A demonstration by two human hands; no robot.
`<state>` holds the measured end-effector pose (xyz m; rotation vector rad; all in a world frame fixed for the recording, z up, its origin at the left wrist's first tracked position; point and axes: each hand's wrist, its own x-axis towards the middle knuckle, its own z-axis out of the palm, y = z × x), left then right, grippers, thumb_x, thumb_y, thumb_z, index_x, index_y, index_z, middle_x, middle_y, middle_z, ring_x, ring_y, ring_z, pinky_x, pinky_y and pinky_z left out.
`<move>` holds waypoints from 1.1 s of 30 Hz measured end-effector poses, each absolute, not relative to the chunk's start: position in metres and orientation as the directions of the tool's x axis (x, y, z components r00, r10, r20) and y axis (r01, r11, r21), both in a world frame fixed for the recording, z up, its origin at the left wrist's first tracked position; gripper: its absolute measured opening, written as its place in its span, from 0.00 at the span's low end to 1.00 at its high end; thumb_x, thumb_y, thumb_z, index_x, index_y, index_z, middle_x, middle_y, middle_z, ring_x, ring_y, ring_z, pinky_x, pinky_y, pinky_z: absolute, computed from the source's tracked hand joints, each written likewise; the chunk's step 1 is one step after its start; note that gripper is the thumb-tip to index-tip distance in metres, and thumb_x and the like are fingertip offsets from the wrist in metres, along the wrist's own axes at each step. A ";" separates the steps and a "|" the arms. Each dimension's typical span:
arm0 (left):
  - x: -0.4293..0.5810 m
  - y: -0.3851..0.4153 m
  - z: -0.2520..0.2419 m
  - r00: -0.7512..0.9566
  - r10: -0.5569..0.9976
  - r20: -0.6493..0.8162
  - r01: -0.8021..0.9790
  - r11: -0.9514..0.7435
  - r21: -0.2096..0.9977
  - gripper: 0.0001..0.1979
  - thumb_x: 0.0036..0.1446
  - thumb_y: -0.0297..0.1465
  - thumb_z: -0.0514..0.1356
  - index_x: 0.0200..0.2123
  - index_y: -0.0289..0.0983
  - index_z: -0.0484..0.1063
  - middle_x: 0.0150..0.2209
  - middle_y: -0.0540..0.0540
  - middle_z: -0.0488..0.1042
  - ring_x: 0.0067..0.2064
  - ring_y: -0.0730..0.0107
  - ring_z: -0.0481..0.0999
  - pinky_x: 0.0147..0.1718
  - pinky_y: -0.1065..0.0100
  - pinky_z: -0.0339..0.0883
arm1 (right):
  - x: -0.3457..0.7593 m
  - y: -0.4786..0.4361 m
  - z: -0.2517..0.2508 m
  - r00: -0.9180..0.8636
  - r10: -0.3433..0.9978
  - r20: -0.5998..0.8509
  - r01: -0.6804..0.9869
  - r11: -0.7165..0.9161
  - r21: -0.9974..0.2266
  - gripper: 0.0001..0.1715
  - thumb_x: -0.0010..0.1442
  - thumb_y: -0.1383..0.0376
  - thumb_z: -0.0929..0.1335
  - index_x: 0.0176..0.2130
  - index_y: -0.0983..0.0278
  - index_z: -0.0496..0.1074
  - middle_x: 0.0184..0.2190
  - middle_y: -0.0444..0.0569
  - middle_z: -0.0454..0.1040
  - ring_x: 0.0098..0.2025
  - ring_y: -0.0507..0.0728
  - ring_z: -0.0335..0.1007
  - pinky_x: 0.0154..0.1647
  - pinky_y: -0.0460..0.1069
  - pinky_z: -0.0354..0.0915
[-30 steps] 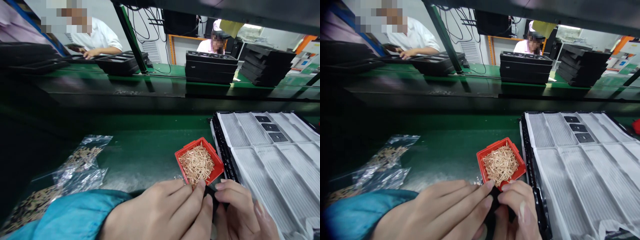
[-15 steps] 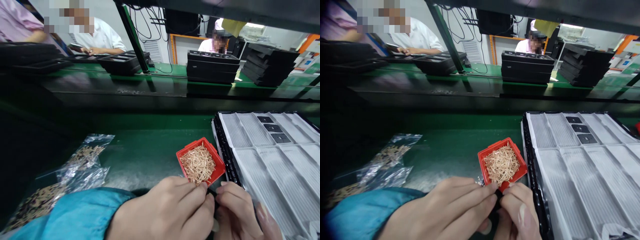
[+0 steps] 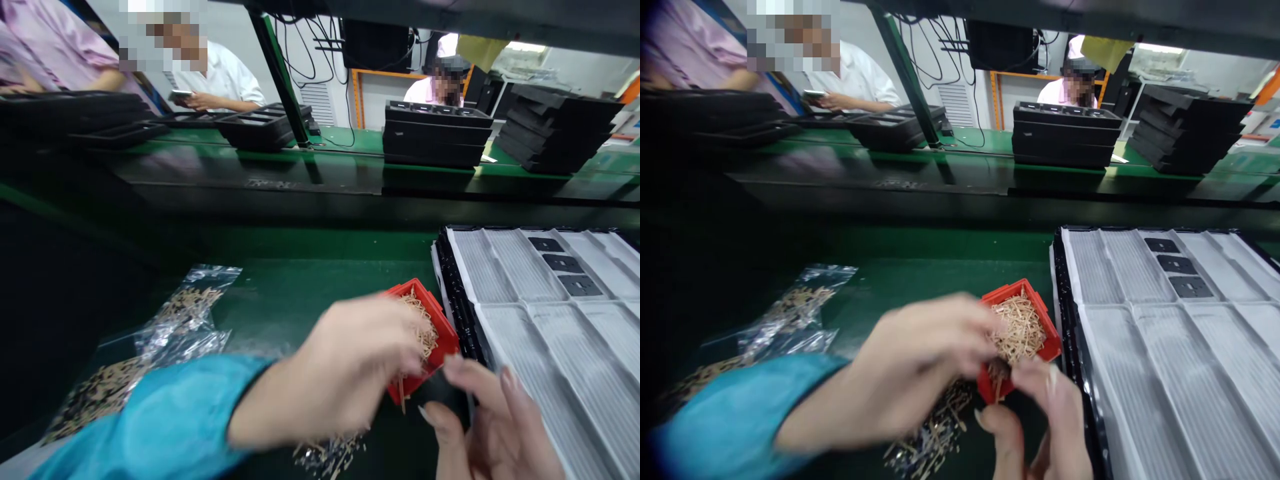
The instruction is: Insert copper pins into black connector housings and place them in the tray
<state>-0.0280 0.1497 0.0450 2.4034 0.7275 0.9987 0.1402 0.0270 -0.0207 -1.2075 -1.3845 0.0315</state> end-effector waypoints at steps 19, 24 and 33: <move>-0.068 0.163 -0.001 0.641 0.747 -0.176 0.731 -0.525 0.436 0.11 0.71 0.35 0.67 0.51 0.35 0.77 0.50 0.43 0.80 0.49 0.59 0.82 0.50 0.53 0.79 | 0.156 0.034 -0.019 0.085 0.718 0.691 0.592 0.521 -0.615 0.27 0.65 0.80 0.70 0.59 0.61 0.77 0.47 0.49 0.84 0.49 0.52 0.84 0.51 0.44 0.80; -0.062 0.136 -0.033 0.669 0.736 -0.102 0.678 -0.548 0.491 0.08 0.72 0.33 0.65 0.49 0.35 0.76 0.51 0.43 0.77 0.48 0.60 0.80 0.47 0.57 0.79 | 0.148 0.034 -0.021 0.117 0.738 0.664 0.588 0.488 -0.646 0.23 0.65 0.79 0.71 0.55 0.60 0.78 0.46 0.48 0.85 0.48 0.53 0.84 0.48 0.45 0.81; -0.075 0.134 0.004 0.671 0.741 -0.024 0.600 -0.523 0.605 0.13 0.60 0.13 0.54 0.36 0.39 0.63 0.35 0.50 0.71 0.33 0.71 0.70 0.32 0.70 0.64 | 0.139 0.037 -0.015 0.033 0.846 0.532 0.615 0.403 -0.678 0.14 0.72 0.69 0.70 0.54 0.57 0.76 0.39 0.42 0.85 0.40 0.51 0.86 0.44 0.42 0.81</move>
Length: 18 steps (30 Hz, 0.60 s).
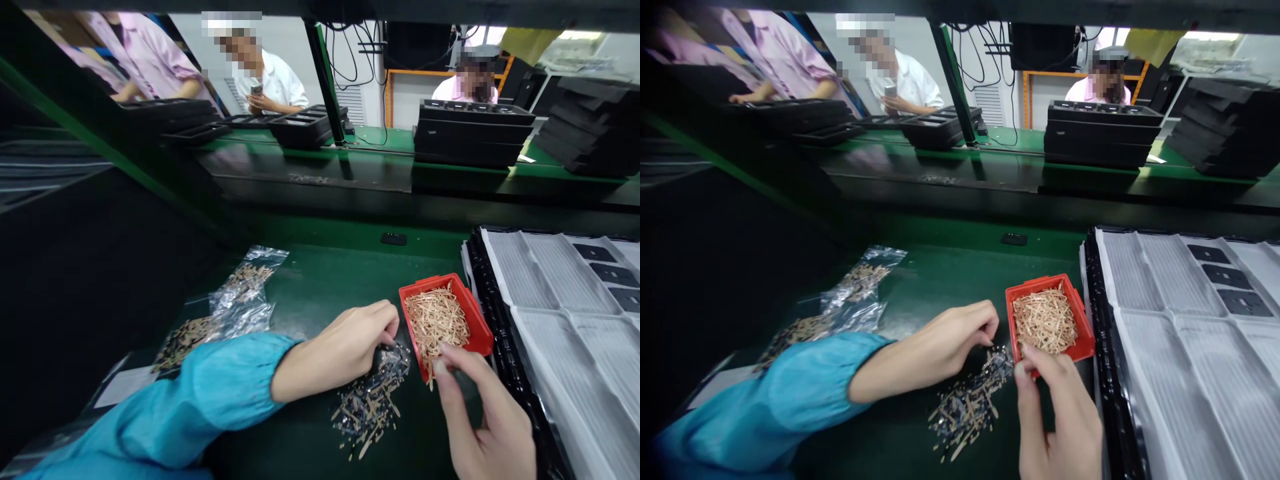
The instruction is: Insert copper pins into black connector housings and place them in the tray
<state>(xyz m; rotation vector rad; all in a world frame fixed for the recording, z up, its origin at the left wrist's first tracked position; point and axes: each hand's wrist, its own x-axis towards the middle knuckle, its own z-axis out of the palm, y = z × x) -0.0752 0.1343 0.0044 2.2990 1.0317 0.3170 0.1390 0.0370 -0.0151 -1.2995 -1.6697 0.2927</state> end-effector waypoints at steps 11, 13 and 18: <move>-0.077 0.122 0.019 0.713 0.698 0.062 0.493 -0.563 0.664 0.20 0.50 0.09 0.50 0.37 0.41 0.59 0.32 0.55 0.66 0.29 0.72 0.61 0.28 0.69 0.52 | 0.130 0.040 -0.023 -0.147 0.885 0.441 0.576 0.439 -0.690 0.21 0.75 0.71 0.65 0.62 0.55 0.71 0.47 0.47 0.85 0.46 0.51 0.85 0.51 0.42 0.79; -0.078 0.122 0.017 0.714 0.697 0.070 0.486 -0.565 0.666 0.21 0.50 0.09 0.51 0.37 0.41 0.60 0.32 0.56 0.66 0.29 0.72 0.61 0.29 0.69 0.52 | 0.130 0.039 -0.022 -0.161 0.905 0.393 0.546 0.414 -0.728 0.23 0.75 0.71 0.65 0.63 0.52 0.70 0.49 0.44 0.84 0.49 0.49 0.84 0.54 0.41 0.77; -0.081 0.123 0.016 0.724 0.682 0.102 0.461 -0.588 0.664 0.21 0.51 0.09 0.51 0.38 0.41 0.59 0.33 0.56 0.66 0.30 0.72 0.61 0.29 0.69 0.52 | 0.131 0.036 -0.021 -0.150 0.927 0.344 0.512 0.371 -0.775 0.24 0.75 0.69 0.65 0.64 0.47 0.68 0.52 0.40 0.84 0.50 0.47 0.84 0.56 0.38 0.75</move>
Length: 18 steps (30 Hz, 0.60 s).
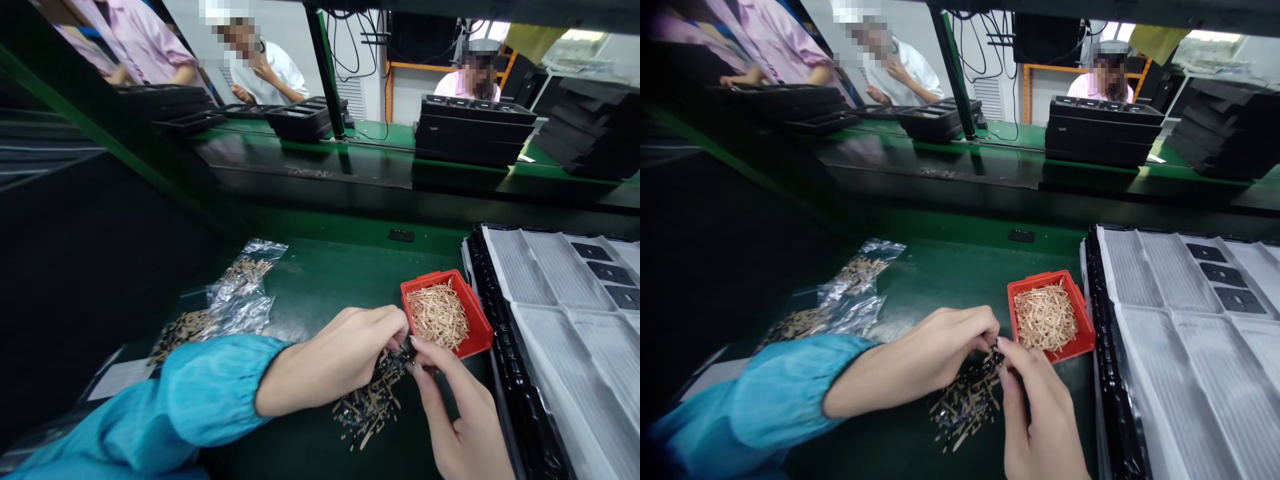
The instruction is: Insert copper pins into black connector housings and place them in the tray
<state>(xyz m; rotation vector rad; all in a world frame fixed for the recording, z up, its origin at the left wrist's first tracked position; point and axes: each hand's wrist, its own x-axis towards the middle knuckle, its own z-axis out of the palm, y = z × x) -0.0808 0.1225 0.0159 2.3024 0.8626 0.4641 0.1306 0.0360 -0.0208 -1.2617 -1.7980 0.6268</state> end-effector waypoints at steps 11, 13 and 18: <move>-0.081 0.122 0.015 0.750 0.645 0.148 0.438 -0.651 0.620 0.17 0.56 0.12 0.51 0.39 0.41 0.60 0.35 0.54 0.67 0.31 0.71 0.62 0.30 0.67 0.54 | 0.128 0.030 -0.023 -0.074 0.964 0.254 0.449 0.260 -0.855 0.22 0.76 0.63 0.66 0.64 0.44 0.66 0.44 0.36 0.83 0.48 0.45 0.84 0.56 0.37 0.73; -0.082 0.122 0.016 0.754 0.639 0.152 0.438 -0.662 0.607 0.17 0.58 0.12 0.50 0.39 0.41 0.61 0.35 0.54 0.67 0.31 0.70 0.62 0.30 0.67 0.55 | 0.128 0.030 -0.023 -0.073 0.964 0.256 0.432 0.261 -0.863 0.22 0.76 0.63 0.66 0.64 0.44 0.66 0.43 0.36 0.83 0.47 0.45 0.84 0.55 0.37 0.73; -0.081 0.121 0.020 0.781 0.602 0.165 0.423 -0.705 0.569 0.15 0.63 0.14 0.49 0.40 0.40 0.64 0.36 0.52 0.69 0.32 0.69 0.63 0.30 0.65 0.56 | 0.127 0.031 -0.023 -0.064 0.962 0.264 0.424 0.266 -0.866 0.23 0.76 0.66 0.65 0.65 0.45 0.65 0.42 0.38 0.83 0.45 0.46 0.84 0.53 0.38 0.75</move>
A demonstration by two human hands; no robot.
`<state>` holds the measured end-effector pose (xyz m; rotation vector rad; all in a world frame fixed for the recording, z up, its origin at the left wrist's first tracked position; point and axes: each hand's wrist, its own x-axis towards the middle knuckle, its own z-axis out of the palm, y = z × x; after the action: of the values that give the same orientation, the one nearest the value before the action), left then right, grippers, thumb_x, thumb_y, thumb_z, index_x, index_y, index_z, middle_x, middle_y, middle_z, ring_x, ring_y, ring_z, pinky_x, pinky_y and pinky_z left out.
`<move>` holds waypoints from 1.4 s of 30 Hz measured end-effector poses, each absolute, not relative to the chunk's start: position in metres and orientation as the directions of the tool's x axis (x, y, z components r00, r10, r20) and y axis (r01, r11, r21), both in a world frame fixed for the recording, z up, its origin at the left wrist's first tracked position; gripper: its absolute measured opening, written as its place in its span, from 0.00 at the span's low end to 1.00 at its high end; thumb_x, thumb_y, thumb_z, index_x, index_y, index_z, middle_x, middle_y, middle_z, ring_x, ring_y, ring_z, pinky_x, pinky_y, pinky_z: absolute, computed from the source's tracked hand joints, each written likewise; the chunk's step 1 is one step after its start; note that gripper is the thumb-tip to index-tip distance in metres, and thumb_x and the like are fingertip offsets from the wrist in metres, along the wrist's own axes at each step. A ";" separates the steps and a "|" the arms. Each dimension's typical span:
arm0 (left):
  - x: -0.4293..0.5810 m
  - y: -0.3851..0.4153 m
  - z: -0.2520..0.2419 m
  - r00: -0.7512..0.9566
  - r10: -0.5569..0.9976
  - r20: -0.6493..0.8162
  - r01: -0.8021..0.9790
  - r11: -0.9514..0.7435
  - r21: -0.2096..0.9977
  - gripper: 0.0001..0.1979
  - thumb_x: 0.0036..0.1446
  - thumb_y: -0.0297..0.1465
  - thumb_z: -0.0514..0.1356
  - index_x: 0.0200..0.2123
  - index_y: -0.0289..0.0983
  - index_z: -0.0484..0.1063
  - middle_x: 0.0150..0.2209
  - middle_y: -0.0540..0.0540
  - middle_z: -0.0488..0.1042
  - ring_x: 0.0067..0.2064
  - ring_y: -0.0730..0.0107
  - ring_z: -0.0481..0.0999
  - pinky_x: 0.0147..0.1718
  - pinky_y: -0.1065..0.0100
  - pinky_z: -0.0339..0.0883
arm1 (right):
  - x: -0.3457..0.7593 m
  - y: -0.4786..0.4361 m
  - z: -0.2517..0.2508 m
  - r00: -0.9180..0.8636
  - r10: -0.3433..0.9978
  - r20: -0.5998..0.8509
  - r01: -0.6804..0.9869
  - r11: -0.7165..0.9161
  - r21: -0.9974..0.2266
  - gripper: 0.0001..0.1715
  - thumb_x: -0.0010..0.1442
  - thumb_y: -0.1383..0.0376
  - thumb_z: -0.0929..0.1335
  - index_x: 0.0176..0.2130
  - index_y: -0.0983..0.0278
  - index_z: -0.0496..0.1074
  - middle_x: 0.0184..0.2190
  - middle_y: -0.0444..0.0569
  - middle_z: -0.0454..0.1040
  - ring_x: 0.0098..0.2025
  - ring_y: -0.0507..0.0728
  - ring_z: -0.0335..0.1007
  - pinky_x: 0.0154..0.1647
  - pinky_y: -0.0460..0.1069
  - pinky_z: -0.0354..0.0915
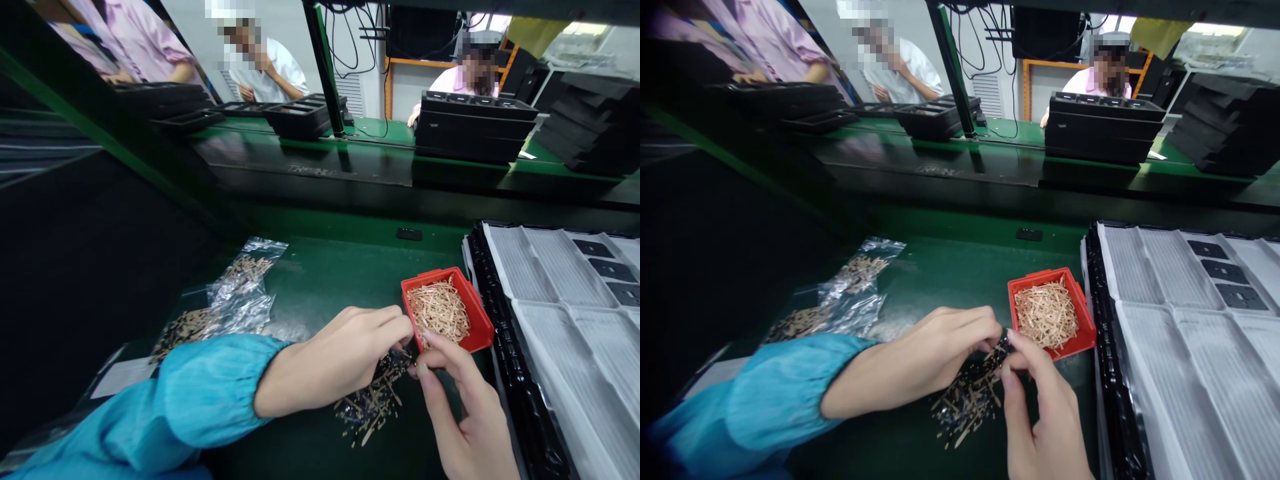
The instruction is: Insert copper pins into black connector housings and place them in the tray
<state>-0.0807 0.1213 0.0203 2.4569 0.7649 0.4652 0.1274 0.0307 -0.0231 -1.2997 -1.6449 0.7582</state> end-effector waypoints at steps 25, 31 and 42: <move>-0.077 0.114 0.031 0.797 0.573 0.192 0.424 -0.756 0.499 0.18 0.65 0.13 0.48 0.43 0.39 0.70 0.40 0.50 0.74 0.34 0.70 0.72 0.31 0.68 0.61 | 0.125 0.023 -0.020 -0.012 0.995 0.104 0.217 0.104 -0.971 0.20 0.76 0.60 0.67 0.64 0.48 0.71 0.44 0.43 0.84 0.46 0.51 0.84 0.54 0.44 0.76; -0.078 0.111 0.033 0.805 0.571 0.163 0.432 -0.751 0.499 0.19 0.63 0.13 0.48 0.43 0.39 0.71 0.41 0.50 0.74 0.36 0.69 0.73 0.32 0.66 0.60 | 0.117 0.021 -0.011 0.052 0.998 -0.038 0.039 -0.040 -0.998 0.17 0.74 0.55 0.69 0.60 0.49 0.75 0.37 0.40 0.80 0.43 0.51 0.81 0.54 0.46 0.73; -0.075 0.091 0.032 0.795 0.607 0.005 0.518 -0.682 0.516 0.14 0.69 0.17 0.52 0.47 0.39 0.71 0.45 0.49 0.78 0.38 0.67 0.80 0.33 0.65 0.66 | 0.119 0.023 -0.013 0.119 0.991 -0.057 0.032 -0.061 -0.998 0.19 0.72 0.59 0.69 0.61 0.52 0.73 0.32 0.38 0.74 0.37 0.51 0.76 0.54 0.48 0.73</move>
<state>-0.0752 0.0909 0.0320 2.4818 0.8368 0.2387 0.1194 0.0235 -0.0128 -1.3325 -1.1181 1.1471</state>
